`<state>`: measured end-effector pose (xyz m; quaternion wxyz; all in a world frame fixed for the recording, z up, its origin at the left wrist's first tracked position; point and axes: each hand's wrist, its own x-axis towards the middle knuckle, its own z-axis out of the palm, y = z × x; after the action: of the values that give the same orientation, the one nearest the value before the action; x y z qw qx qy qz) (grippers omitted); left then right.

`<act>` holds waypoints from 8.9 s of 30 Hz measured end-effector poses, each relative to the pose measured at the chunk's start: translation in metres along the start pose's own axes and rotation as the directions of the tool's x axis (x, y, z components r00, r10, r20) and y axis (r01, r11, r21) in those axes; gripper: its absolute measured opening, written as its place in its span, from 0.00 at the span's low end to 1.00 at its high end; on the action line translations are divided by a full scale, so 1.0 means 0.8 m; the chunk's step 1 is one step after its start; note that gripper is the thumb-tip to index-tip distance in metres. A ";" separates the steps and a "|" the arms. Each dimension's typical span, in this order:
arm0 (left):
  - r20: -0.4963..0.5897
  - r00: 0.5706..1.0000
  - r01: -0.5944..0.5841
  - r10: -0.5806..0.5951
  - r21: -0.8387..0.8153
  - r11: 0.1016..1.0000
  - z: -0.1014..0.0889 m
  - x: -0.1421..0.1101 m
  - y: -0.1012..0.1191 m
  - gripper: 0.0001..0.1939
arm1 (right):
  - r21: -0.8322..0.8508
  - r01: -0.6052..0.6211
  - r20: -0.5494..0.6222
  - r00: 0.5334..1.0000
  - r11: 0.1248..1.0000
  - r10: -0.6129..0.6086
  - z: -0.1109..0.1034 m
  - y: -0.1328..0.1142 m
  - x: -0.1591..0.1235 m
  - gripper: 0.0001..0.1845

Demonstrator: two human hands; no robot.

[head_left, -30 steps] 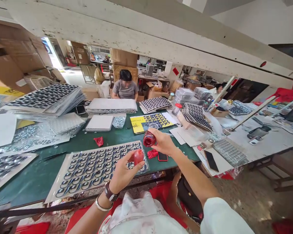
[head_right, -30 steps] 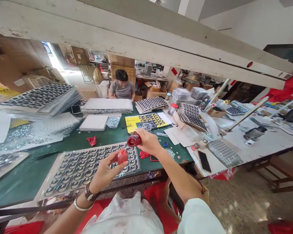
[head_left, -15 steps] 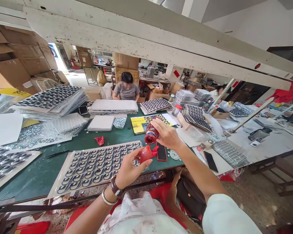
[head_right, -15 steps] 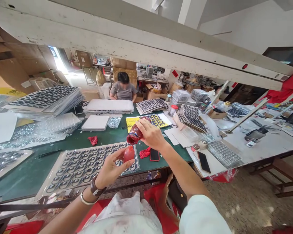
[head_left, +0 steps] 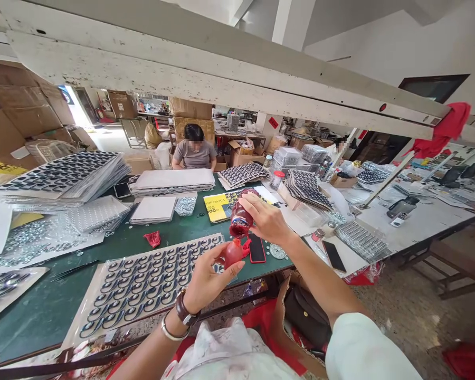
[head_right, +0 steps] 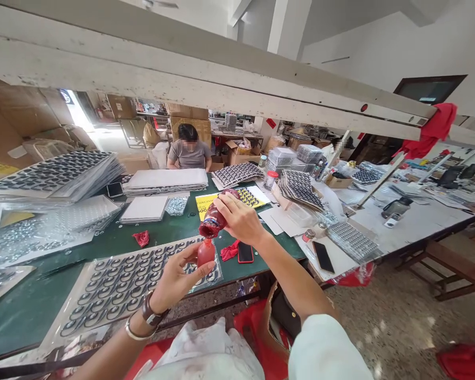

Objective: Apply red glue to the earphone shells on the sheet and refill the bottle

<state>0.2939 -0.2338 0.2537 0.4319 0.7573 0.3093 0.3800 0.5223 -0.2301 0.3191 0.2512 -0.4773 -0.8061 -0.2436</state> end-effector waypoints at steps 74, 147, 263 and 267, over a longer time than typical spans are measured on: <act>0.044 0.992 -0.116 0.115 0.015 0.993 0.020 0.032 0.015 0.24 | -0.222 -0.050 -0.035 0.998 0.974 0.043 -0.038 0.023 -0.012 0.23; 0.078 0.992 -0.100 0.100 -0.005 0.995 0.037 0.031 0.010 0.24 | -0.265 -0.025 -0.054 0.998 0.964 0.011 -0.054 0.024 -0.018 0.21; 0.042 0.993 -0.107 0.106 0.019 0.994 0.035 0.045 -0.005 0.25 | -0.291 -0.014 -0.034 0.999 0.957 0.004 -0.049 0.033 -0.005 0.20; 0.051 0.993 -0.104 0.103 0.019 0.994 0.035 0.046 -0.005 0.25 | -0.298 -0.005 -0.040 0.999 0.955 -0.007 -0.050 0.034 -0.004 0.20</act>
<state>0.3359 -0.2145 0.2519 0.4110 0.7861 0.2626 0.3796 0.5548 -0.2463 0.3513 0.1926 -0.5044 -0.7551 -0.3719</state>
